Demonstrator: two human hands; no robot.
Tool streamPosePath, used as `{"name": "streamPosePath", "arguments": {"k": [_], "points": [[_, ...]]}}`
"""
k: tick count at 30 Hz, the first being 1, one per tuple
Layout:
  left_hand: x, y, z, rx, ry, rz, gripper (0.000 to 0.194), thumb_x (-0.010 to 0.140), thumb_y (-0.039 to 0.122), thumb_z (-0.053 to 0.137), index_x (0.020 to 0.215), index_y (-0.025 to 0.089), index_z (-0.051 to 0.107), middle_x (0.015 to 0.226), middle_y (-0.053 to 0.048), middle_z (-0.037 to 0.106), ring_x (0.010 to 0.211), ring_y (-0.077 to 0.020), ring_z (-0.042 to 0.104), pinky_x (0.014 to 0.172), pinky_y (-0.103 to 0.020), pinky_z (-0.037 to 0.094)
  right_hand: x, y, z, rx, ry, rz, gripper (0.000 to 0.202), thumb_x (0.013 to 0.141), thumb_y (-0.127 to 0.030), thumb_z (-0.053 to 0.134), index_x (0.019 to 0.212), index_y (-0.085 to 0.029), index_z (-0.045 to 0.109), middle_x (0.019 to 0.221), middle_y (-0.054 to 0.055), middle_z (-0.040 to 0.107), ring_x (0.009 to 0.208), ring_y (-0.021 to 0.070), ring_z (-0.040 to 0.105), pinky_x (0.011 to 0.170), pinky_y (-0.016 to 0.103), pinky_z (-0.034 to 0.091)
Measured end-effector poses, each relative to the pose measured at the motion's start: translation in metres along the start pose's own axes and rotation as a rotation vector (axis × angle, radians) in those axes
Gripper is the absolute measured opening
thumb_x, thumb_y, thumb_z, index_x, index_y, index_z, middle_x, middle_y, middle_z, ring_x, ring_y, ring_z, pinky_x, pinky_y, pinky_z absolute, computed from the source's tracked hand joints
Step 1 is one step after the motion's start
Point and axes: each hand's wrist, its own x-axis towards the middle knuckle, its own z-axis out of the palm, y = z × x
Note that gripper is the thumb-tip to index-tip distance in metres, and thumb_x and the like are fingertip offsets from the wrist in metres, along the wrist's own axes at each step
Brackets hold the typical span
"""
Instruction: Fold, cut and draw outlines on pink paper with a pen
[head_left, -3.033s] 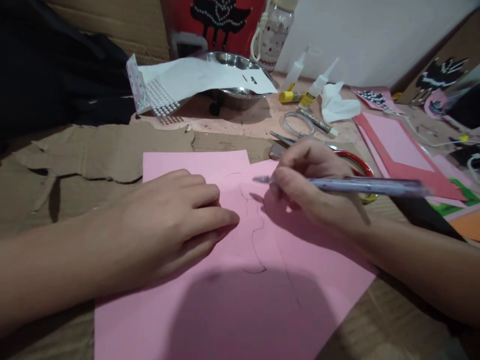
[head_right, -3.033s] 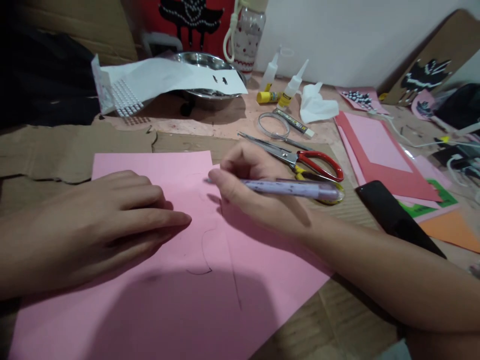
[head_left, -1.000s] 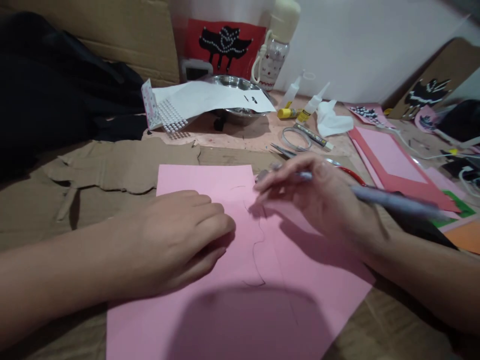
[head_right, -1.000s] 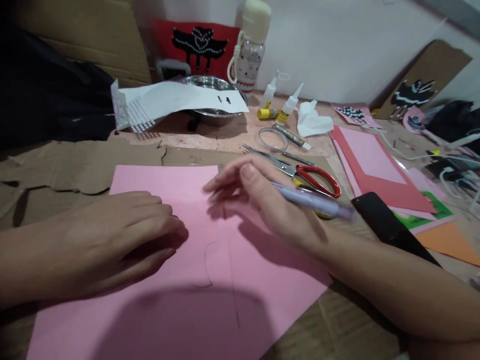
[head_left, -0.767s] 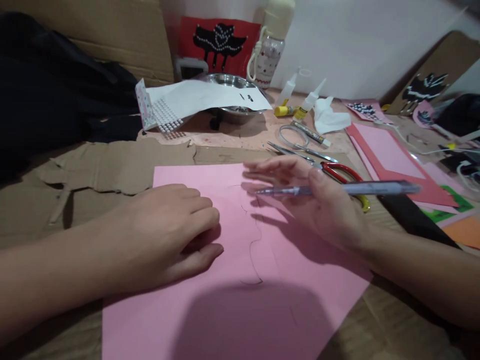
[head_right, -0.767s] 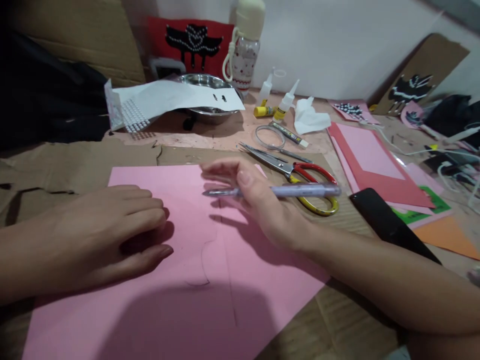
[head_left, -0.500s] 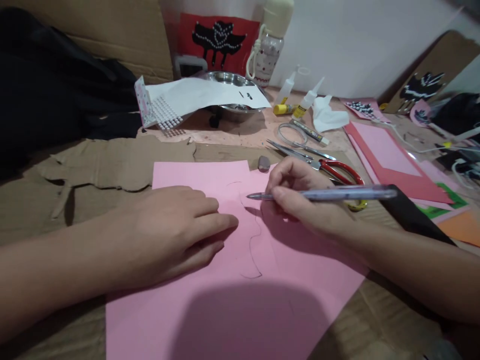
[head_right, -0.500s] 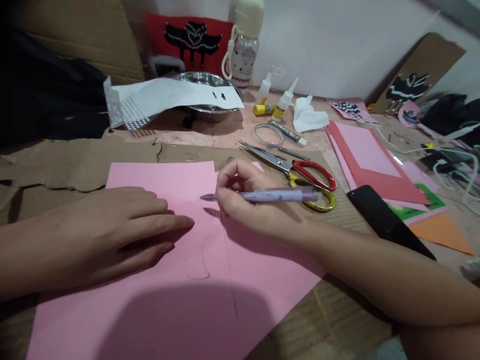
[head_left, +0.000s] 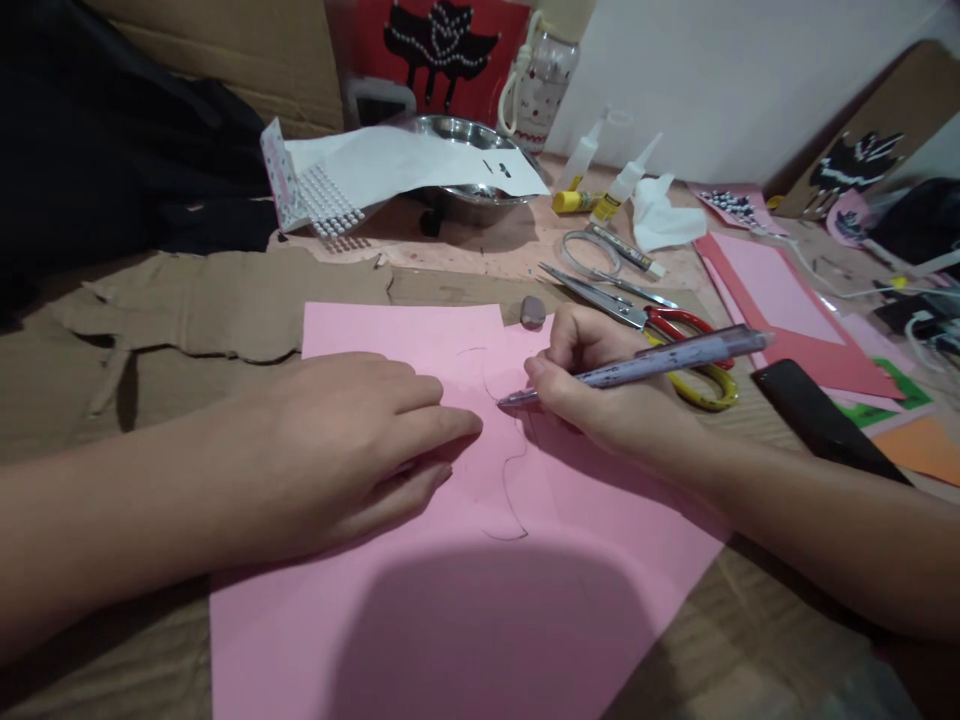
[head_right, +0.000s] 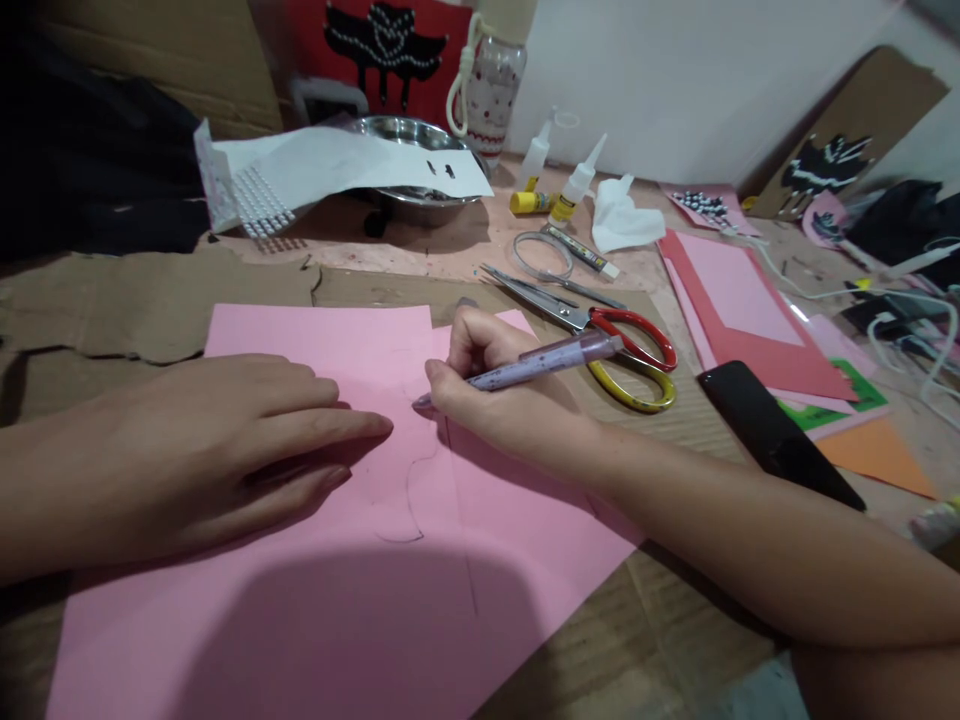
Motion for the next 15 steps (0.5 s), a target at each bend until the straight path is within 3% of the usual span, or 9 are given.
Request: {"name": "streamPosePath", "arguments": {"k": [10,15], "points": [[0.0009,-0.0008,0.0021,0.016,0.010,0.011,0.030,0.107,0.028,0.048,0.114,0.023,0.077,0.085,-0.006,0.075,0.071,-0.0240,0.068,0.063,-0.037,0.050,-0.0017,0.0011,0.0018,-0.073,0.049,-0.031,0.033,0.090,-0.018,0.074,0.073,-0.025,0.046,0.054,-0.012,0.054,0.046,0.0074,0.060,0.042,0.018,0.044],[0.0000,-0.0005,0.0004,0.018,0.002,0.008,0.031,0.107,0.029,0.047,0.113,0.023,0.077,0.085,-0.006,0.075,0.070,-0.0232,0.068,0.062,-0.036,0.050,-0.0034,0.0020,0.0014,-0.046,0.018,-0.029,0.033,0.091,-0.021,0.074,0.073,-0.025,0.047,0.055,-0.011,0.060,0.048,0.0089,0.064,0.045,0.020,0.049]]}}
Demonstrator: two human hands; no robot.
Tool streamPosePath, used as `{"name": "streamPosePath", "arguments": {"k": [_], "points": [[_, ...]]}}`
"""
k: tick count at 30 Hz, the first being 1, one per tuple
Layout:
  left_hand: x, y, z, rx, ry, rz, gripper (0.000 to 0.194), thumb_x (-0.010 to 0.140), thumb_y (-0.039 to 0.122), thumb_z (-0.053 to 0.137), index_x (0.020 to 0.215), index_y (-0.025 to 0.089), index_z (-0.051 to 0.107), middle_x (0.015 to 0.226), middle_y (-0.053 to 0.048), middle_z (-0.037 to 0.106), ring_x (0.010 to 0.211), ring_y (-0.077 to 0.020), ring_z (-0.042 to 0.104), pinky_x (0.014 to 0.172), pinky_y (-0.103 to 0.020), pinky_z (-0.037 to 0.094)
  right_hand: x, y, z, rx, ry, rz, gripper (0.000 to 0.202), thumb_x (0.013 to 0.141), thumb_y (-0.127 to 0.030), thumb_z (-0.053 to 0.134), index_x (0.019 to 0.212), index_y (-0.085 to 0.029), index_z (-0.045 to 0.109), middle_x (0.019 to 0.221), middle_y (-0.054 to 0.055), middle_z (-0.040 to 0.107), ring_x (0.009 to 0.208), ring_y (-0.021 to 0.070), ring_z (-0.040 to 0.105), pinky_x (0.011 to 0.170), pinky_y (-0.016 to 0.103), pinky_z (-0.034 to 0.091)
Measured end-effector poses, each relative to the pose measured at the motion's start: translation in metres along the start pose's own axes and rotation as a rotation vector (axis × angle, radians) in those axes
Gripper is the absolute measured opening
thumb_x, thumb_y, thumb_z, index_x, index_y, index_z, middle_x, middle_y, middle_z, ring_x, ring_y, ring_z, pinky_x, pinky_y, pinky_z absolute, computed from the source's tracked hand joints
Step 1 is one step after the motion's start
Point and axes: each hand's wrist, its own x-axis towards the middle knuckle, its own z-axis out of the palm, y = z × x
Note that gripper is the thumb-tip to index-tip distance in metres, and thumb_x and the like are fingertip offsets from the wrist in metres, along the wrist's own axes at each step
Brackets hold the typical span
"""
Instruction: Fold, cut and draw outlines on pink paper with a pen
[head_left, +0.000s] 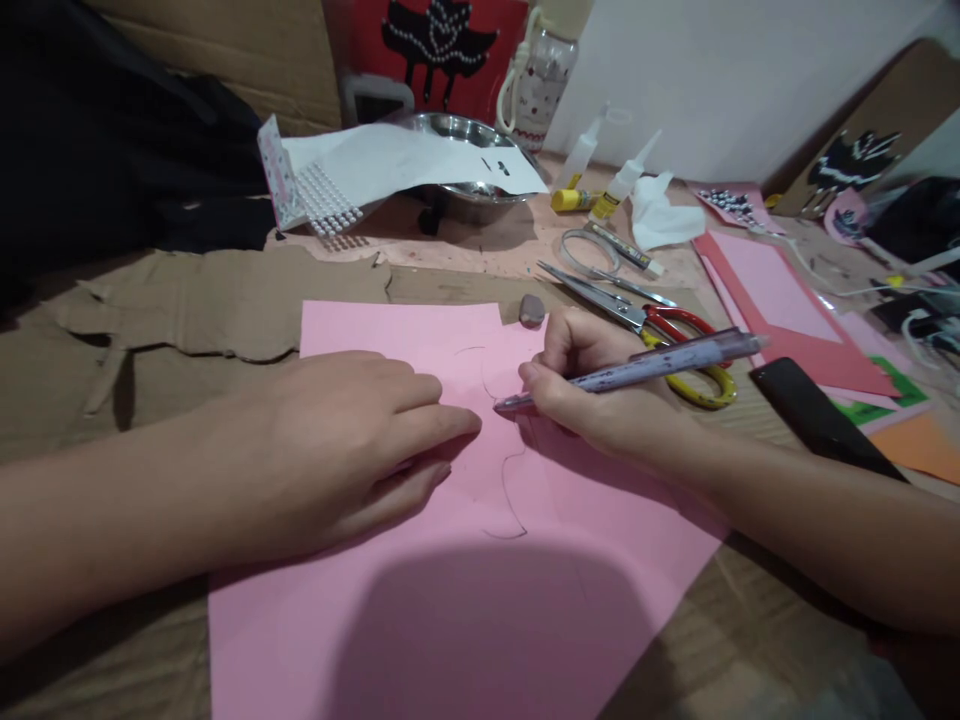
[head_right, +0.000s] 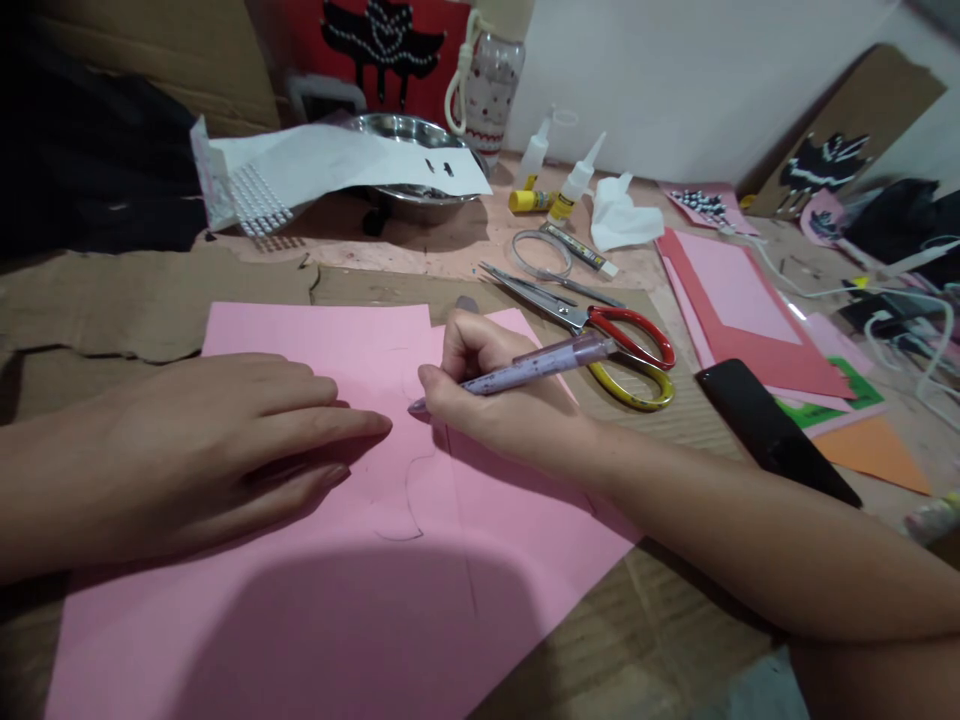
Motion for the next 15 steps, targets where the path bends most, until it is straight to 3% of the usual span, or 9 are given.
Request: {"name": "streamPosePath", "arguments": {"k": [6,15], "points": [[-0.0009,-0.0001,-0.0004,-0.045,-0.007,-0.023,0.025,0.104,0.027,0.054,0.113,0.025,0.077,0.086,-0.006,0.075,0.074,-0.0228,0.068,0.066,-0.035,0.050,0.0006,-0.0037,0.0010,0.020,0.013,0.011,0.033,0.091,-0.018,0.073,0.073,-0.026,0.047,0.054,-0.011,0.058,0.047,0.0089,0.062,0.044,0.020,0.046],[0.0020,0.0002,0.0001,-0.035,-0.015,-0.020,0.025,0.105,0.027,0.053,0.111,0.025,0.077,0.086,-0.006,0.075,0.072,-0.0228,0.067,0.064,-0.035,0.049,-0.0009,-0.0022,-0.0004,0.005,-0.003,0.030,0.035,0.093,-0.021,0.075,0.073,-0.026,0.047,0.056,-0.010,0.058,0.050,0.0100,0.064,0.049,0.022,0.052]]}}
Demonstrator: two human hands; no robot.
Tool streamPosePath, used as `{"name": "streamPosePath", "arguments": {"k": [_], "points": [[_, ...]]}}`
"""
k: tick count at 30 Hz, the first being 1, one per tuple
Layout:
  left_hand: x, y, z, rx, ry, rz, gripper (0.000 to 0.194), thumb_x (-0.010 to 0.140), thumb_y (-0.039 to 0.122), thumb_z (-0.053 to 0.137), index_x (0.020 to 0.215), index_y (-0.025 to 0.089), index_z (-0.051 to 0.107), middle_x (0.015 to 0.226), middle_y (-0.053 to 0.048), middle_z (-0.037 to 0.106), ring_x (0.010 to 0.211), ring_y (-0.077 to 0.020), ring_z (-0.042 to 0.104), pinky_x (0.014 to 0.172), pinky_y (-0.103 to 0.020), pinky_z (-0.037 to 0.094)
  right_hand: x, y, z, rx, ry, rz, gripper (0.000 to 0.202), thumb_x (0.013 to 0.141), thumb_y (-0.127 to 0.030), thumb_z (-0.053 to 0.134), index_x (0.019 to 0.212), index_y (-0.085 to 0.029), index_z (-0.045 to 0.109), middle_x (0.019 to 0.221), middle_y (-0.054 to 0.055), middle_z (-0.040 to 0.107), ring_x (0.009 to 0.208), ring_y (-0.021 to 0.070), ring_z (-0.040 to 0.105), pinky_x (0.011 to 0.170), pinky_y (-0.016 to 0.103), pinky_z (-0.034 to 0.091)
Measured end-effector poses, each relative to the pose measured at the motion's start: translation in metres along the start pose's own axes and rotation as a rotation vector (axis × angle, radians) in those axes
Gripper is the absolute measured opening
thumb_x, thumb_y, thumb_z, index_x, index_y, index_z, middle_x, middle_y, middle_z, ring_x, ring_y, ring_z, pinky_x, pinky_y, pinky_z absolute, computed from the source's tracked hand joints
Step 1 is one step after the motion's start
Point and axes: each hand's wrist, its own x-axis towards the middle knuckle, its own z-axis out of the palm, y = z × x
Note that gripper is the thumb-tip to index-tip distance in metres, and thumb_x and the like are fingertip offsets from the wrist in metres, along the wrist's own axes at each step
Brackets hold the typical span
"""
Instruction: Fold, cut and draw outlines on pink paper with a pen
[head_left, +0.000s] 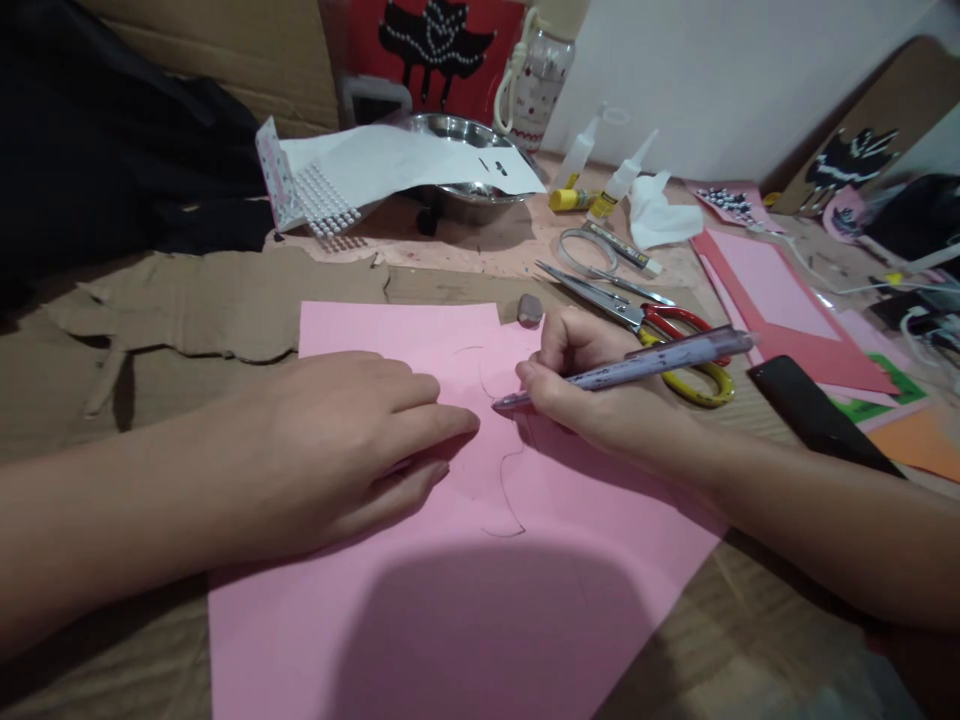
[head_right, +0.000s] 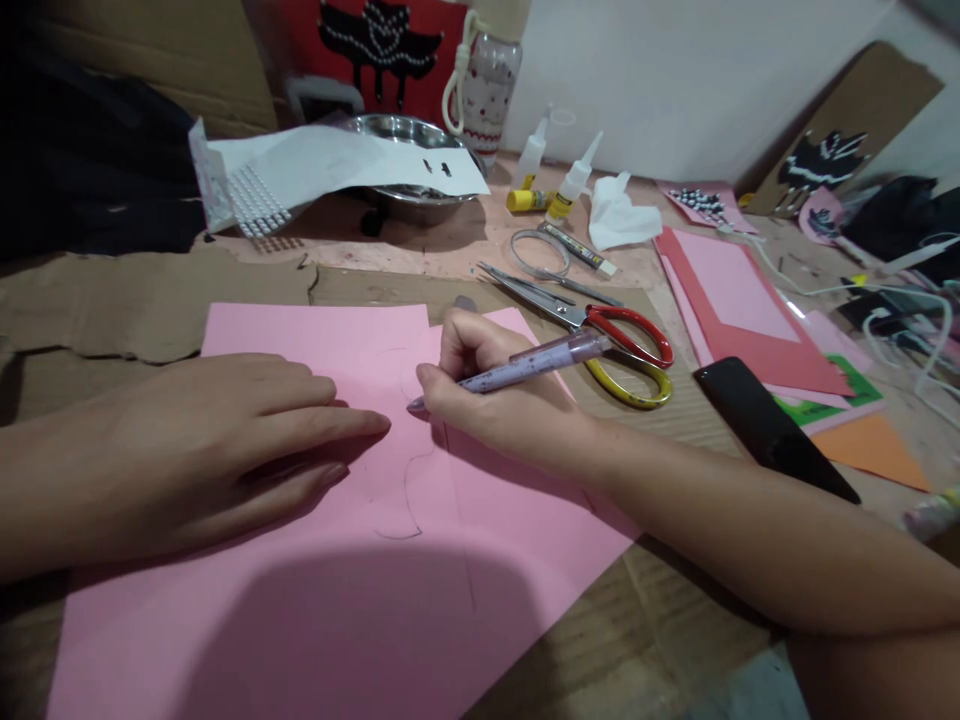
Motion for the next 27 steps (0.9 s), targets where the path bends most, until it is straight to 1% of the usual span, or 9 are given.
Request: {"name": "streamPosePath", "arguments": {"k": [3,7,9,13,16,19,22,24,27], "points": [[-0.0005,0.0002,0.0002,0.005,0.002,0.009,0.026,0.105,0.026,0.052,0.111,0.024,0.077,0.085,-0.006,0.074,0.072,-0.0228,0.067,0.063,-0.035,0.049,0.0001,-0.0003,-0.0005,0.014,-0.024,-0.013,0.035,0.093,-0.020,0.076,0.073,-0.025,0.047,0.056,-0.010,0.059,0.050,0.0093,0.063,0.051,0.022,0.053],[-0.0024,0.0004,-0.0003,0.031,0.010,0.021,0.029,0.107,0.027,0.048,0.113,0.023,0.076,0.086,-0.006,0.075,0.072,-0.0237,0.068,0.063,-0.037,0.050,0.0007,-0.0026,0.0005,0.039,-0.006,-0.010,0.034,0.092,-0.018,0.075,0.072,-0.025,0.047,0.055,-0.010,0.057,0.048,0.0085,0.059,0.048,0.021,0.048],[-0.0025,0.0004,-0.0005,0.041,0.012,0.028,0.031,0.108,0.027,0.046,0.114,0.022,0.076,0.087,-0.006,0.075,0.072,-0.0248,0.069,0.063,-0.039,0.050,0.0008,-0.0030,0.0009,0.046,0.002,0.001,0.034,0.092,-0.019,0.075,0.073,-0.025,0.047,0.054,-0.010,0.057,0.048,0.0090,0.059,0.047,0.021,0.047],[-0.0005,0.0003,-0.0007,0.044,0.008,0.032,0.032,0.108,0.027,0.045,0.111,0.022,0.076,0.086,-0.007,0.076,0.070,-0.0244,0.069,0.062,-0.038,0.050,0.0004,-0.0011,0.0001,0.030,-0.023,0.020,0.035,0.093,-0.022,0.076,0.074,-0.025,0.048,0.055,-0.010,0.059,0.051,0.0108,0.065,0.050,0.023,0.053],[0.0007,0.0004,-0.0009,0.039,0.007,0.030,0.031,0.108,0.027,0.045,0.109,0.023,0.076,0.084,-0.006,0.075,0.070,-0.0229,0.067,0.062,-0.036,0.049,0.0001,0.0007,-0.0010,0.020,-0.043,0.009,0.035,0.092,-0.022,0.078,0.074,-0.026,0.048,0.057,-0.010,0.060,0.051,0.0106,0.067,0.054,0.024,0.058],[0.0004,0.0004,-0.0012,0.029,-0.004,0.021,0.029,0.107,0.026,0.048,0.110,0.024,0.076,0.083,-0.006,0.074,0.070,-0.0221,0.067,0.063,-0.035,0.049,0.0004,0.0023,-0.0013,0.031,-0.047,-0.003,0.036,0.090,-0.021,0.078,0.074,-0.026,0.047,0.057,-0.010,0.060,0.053,0.0115,0.069,0.054,0.023,0.059],[-0.0005,0.0002,-0.0014,0.015,-0.002,0.016,0.026,0.106,0.026,0.051,0.110,0.024,0.076,0.083,-0.006,0.073,0.071,-0.0220,0.066,0.063,-0.035,0.049,0.0010,0.0035,-0.0012,0.052,-0.051,0.002,0.035,0.093,-0.021,0.075,0.075,-0.026,0.046,0.057,-0.009,0.060,0.054,0.0119,0.069,0.055,0.024,0.059],[-0.0007,0.0002,-0.0015,0.013,0.004,0.023,0.028,0.107,0.026,0.049,0.109,0.024,0.076,0.083,-0.006,0.073,0.070,-0.0224,0.066,0.063,-0.036,0.048,0.0015,0.0036,-0.0014,0.050,-0.057,0.001,0.034,0.094,-0.021,0.074,0.075,-0.026,0.046,0.057,-0.009,0.060,0.053,0.0119,0.068,0.054,0.024,0.059],[-0.0005,0.0008,-0.0015,0.019,0.005,0.040,0.032,0.108,0.026,0.045,0.111,0.021,0.076,0.083,-0.006,0.072,0.069,-0.0232,0.066,0.062,-0.038,0.047,0.0027,0.0018,-0.0021,0.008,-0.076,-0.020,0.035,0.090,-0.020,0.076,0.073,-0.026,0.046,0.058,-0.009,0.058,0.053,0.0120,0.067,0.053,0.024,0.059]]}}
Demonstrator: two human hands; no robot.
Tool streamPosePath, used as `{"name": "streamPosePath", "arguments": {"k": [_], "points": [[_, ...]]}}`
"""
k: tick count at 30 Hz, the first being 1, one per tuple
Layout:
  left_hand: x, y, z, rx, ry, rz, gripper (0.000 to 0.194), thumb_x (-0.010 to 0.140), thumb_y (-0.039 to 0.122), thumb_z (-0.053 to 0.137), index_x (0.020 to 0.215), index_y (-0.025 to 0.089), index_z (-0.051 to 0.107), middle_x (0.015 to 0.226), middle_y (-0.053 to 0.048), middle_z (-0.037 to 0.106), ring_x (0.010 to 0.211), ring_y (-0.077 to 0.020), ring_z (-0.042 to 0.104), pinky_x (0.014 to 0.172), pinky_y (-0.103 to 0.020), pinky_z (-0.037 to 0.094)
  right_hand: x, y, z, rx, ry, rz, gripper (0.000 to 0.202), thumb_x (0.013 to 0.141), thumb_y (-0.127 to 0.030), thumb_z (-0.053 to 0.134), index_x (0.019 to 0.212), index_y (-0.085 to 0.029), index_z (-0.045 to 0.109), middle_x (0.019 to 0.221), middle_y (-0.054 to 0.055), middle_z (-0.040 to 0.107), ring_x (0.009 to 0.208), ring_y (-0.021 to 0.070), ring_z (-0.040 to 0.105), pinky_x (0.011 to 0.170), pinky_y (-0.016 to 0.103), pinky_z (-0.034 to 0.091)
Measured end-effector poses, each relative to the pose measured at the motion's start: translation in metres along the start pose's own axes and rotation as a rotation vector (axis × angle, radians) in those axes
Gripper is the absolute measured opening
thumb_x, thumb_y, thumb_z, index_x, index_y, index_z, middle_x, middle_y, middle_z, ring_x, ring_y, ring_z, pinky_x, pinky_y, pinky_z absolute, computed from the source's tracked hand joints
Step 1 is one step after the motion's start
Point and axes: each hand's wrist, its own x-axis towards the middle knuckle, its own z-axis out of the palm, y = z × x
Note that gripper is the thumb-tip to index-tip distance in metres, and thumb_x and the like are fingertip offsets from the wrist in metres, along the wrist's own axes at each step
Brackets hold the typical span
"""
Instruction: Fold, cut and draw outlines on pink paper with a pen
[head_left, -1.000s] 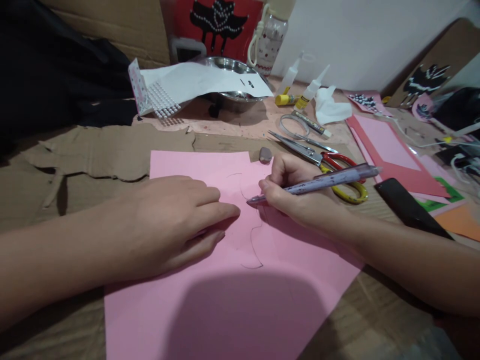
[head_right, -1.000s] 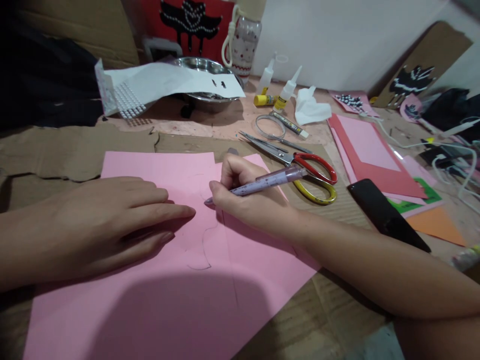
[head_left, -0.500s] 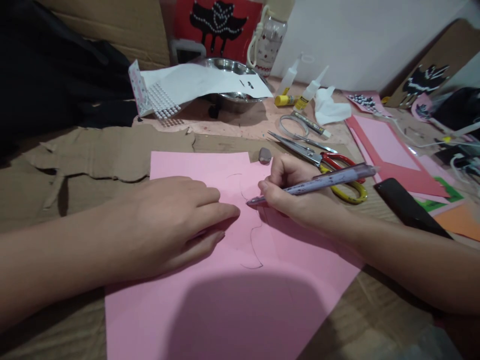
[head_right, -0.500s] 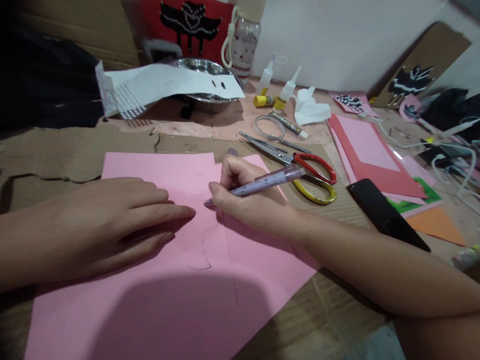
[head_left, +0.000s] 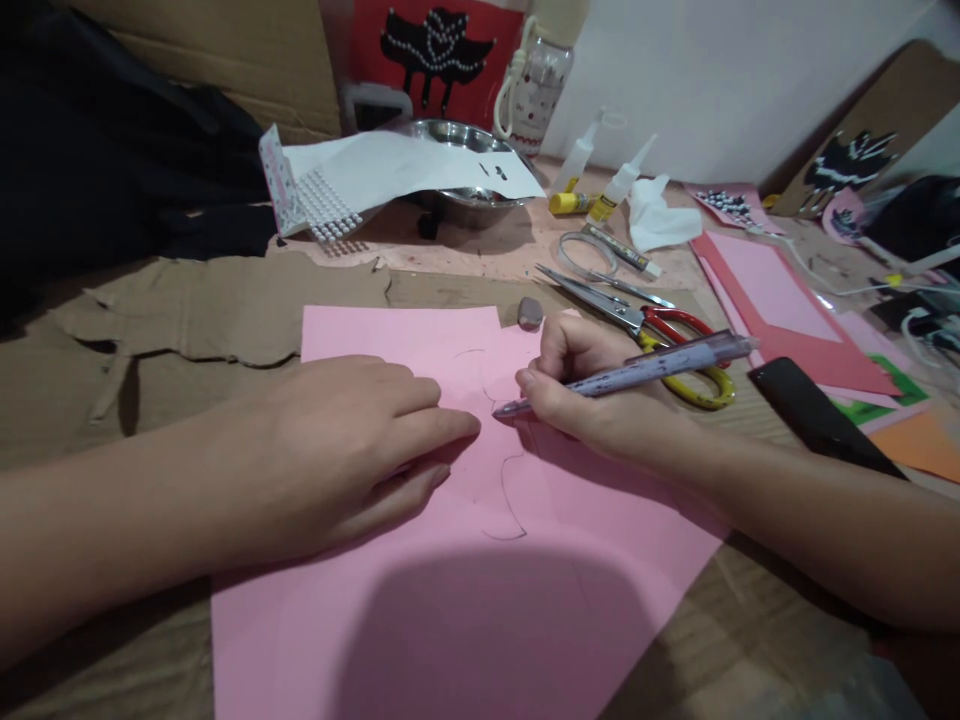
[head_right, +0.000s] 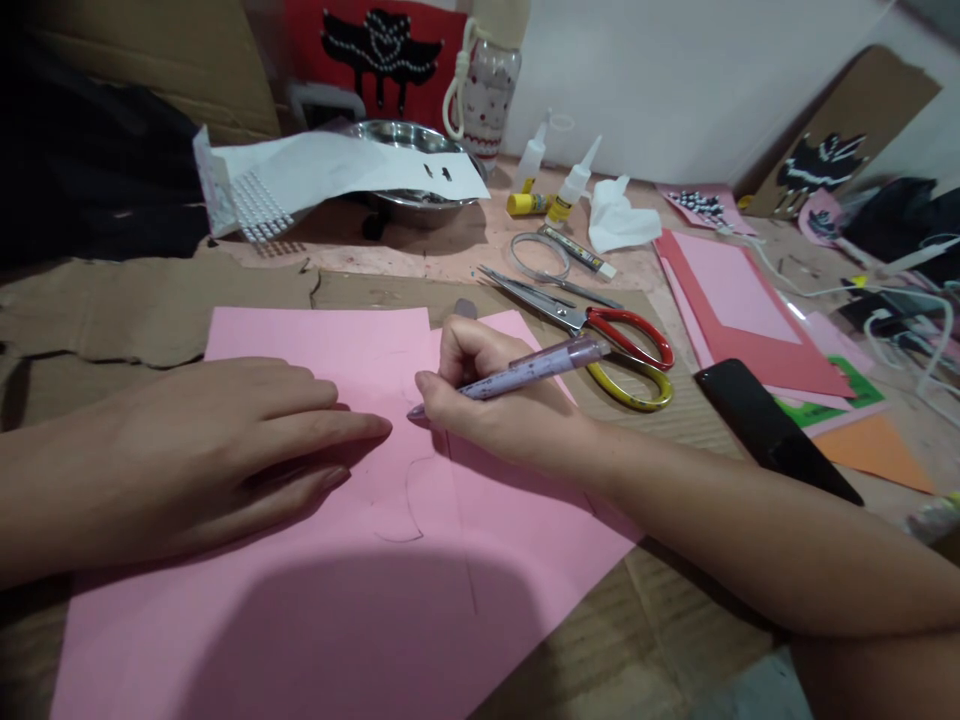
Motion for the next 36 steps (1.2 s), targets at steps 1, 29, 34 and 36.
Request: {"name": "streamPosePath", "arguments": {"k": [1,29,34,36], "points": [[0.0001,0.0003,0.0000,0.002,-0.002,0.004,0.032,0.109,0.026,0.045,0.112,0.021,0.076,0.082,-0.005,0.072,0.069,-0.0234,0.065,0.062,-0.039,0.046,0.0004,-0.0010,-0.0002,-0.015,-0.004,-0.010,0.036,0.089,-0.020,0.076,0.072,-0.026,0.046,0.059,-0.008,0.058,0.053,0.0117,0.066,0.053,0.024,0.059],[-0.0002,0.0003,-0.0006,0.006,0.006,-0.003,0.033,0.109,0.026,0.044,0.112,0.021,0.077,0.083,-0.006,0.073,0.069,-0.0238,0.066,0.062,-0.039,0.047,-0.0019,-0.0047,0.0003,-0.088,0.008,-0.055,0.034,0.089,-0.018,0.074,0.070,-0.025,0.047,0.054,-0.009,0.054,0.046,0.0084,0.051,0.045,0.022,0.037],[-0.0007,0.0006,0.0001,0.010,0.007,-0.004,0.033,0.110,0.027,0.044,0.111,0.021,0.077,0.085,-0.006,0.073,0.070,-0.0227,0.066,0.063,-0.037,0.048,-0.0017,-0.0052,0.0003,-0.059,-0.012,-0.064,0.032,0.090,-0.017,0.071,0.070,-0.025,0.046,0.050,-0.011,0.052,0.043,0.0068,0.048,0.043,0.020,0.034],[-0.0002,0.0001,0.0002,0.004,0.006,0.004,0.034,0.110,0.026,0.044,0.113,0.020,0.077,0.084,-0.005,0.072,0.069,-0.0236,0.066,0.062,-0.039,0.047,-0.0013,-0.0044,0.0002,-0.088,0.009,-0.093,0.033,0.089,-0.018,0.072,0.070,-0.025,0.047,0.053,-0.010,0.053,0.045,0.0068,0.050,0.043,0.020,0.034]]}}
